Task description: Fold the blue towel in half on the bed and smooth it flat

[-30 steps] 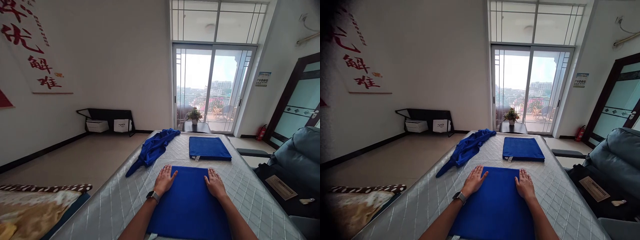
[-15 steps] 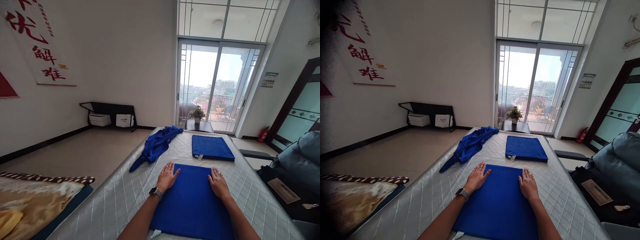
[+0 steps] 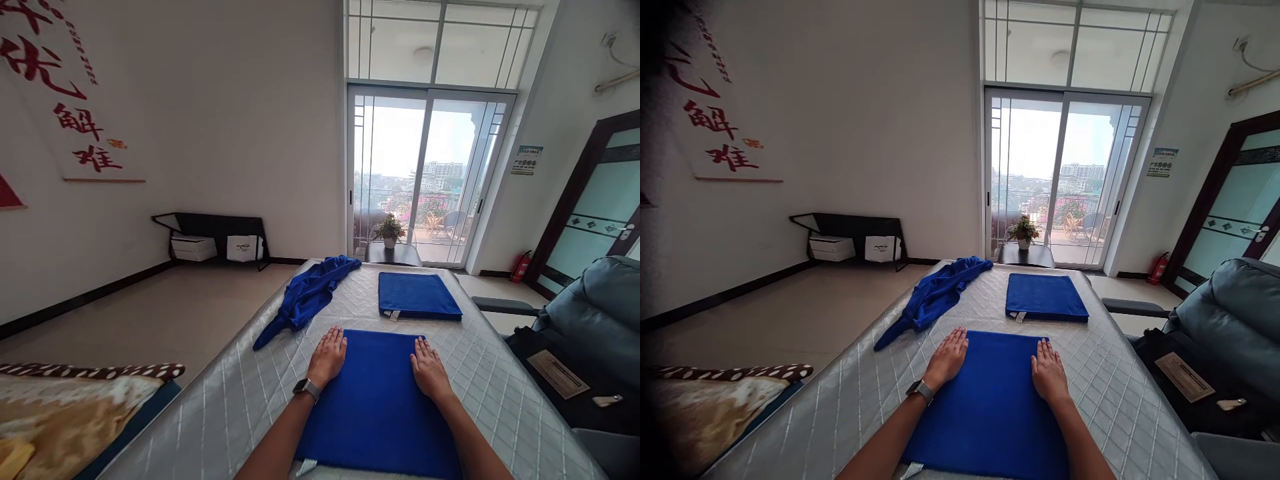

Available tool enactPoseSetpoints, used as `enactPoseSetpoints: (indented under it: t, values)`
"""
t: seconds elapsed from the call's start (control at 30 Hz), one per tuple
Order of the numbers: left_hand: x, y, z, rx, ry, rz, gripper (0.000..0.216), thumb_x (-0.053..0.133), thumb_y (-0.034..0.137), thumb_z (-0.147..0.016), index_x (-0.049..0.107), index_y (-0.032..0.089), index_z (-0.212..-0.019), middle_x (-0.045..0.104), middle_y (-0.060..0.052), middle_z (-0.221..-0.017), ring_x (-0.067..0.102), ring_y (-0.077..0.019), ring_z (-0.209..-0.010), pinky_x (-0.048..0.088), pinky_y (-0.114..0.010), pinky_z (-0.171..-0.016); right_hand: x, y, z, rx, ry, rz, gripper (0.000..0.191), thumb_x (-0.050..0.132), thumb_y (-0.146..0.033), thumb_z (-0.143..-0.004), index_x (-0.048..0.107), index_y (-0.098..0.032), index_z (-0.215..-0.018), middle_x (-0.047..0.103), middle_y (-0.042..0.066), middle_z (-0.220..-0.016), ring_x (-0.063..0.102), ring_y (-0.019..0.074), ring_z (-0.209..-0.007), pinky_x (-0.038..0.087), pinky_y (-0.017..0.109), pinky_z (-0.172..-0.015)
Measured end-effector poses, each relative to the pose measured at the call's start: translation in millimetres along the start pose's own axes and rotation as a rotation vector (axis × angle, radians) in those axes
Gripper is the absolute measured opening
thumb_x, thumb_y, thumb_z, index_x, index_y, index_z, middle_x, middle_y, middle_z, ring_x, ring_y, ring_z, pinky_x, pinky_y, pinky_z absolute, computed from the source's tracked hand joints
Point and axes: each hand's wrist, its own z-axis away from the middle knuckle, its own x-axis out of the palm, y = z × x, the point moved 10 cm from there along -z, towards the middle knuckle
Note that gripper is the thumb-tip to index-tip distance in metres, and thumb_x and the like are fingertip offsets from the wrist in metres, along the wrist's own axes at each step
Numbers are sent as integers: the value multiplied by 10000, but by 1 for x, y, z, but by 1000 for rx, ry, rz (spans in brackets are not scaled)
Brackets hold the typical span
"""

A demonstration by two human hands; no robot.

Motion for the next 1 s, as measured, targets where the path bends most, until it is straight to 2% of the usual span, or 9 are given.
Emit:
enactPoseSetpoints:
  t: [0.1,0.27,0.4,0.47,0.63,0.73,0.83,0.9,1.0]
  values:
    - [-1,2,2,16,-9,-18,566,227,266,-1013,440,144,-1522,484,-130,-1554,379,-261,-1480,319,-487,-1205,-1,0,1,2,1,-9,673,170,-393,-1010,220,-84,-1605,176,80,-1681,91,187,-1559,94,383,-1250]
    - [3,6,-1,64,-105,-61,548,264,330,-1019,473,206,-1510,463,-126,-1571,329,-313,-1501,300,-542,-1198,-3,-3,3,-13,6,-16,672,167,-384,-1011,220,-66,-1600,182,95,-1679,90,192,-1560,85,389,-1251]
    - [-7,17,-12,-63,-76,-55,638,238,466,-1034,396,121,-1546,434,-212,-1572,308,-362,-1503,281,-582,-1195,-5,-4,4,-5,10,-35,671,174,-383,-1008,218,-72,-1602,184,90,-1679,93,192,-1559,83,387,-1251]
    - [-11,48,-15,-40,-33,-10,692,201,524,-1038,367,97,-1556,404,-221,-1588,290,-345,-1513,280,-555,-1206,-5,-4,4,-1,10,-42,671,184,-381,-1005,224,-72,-1600,185,90,-1679,98,194,-1559,89,390,-1251]
    - [15,180,1,368,-118,167,654,134,527,-1053,344,190,-1572,404,-135,-1609,326,-246,-1507,332,-467,-1203,-5,-4,5,-15,20,-16,655,205,-324,-998,221,-66,-1599,175,99,-1678,106,203,-1559,104,397,-1249]
    - [24,222,8,413,-145,229,681,73,510,-1053,342,157,-1571,398,-147,-1609,304,-244,-1516,296,-473,-1224,-2,-4,6,-42,8,18,645,219,-232,-976,220,-82,-1603,164,82,-1683,91,194,-1560,99,378,-1247]
    - [26,222,7,336,-193,237,735,42,532,-1042,356,117,-1562,377,-154,-1616,276,-252,-1526,254,-473,-1245,-1,-3,5,-40,8,21,635,217,-249,-988,230,-96,-1604,172,75,-1684,88,193,-1560,95,370,-1247]
    - [22,207,6,284,-210,220,760,51,564,-1033,363,114,-1560,357,-145,-1625,251,-254,-1534,231,-471,-1255,-3,-3,4,-33,19,17,637,210,-301,-1003,235,-83,-1601,182,91,-1681,103,207,-1560,96,381,-1248]
    - [13,171,6,208,-224,189,807,51,601,-1020,358,84,-1558,332,-149,-1635,230,-263,-1541,211,-471,-1263,-5,-5,3,-24,34,10,654,199,-357,-1012,245,-64,-1594,192,108,-1677,132,224,-1557,102,401,-1249]
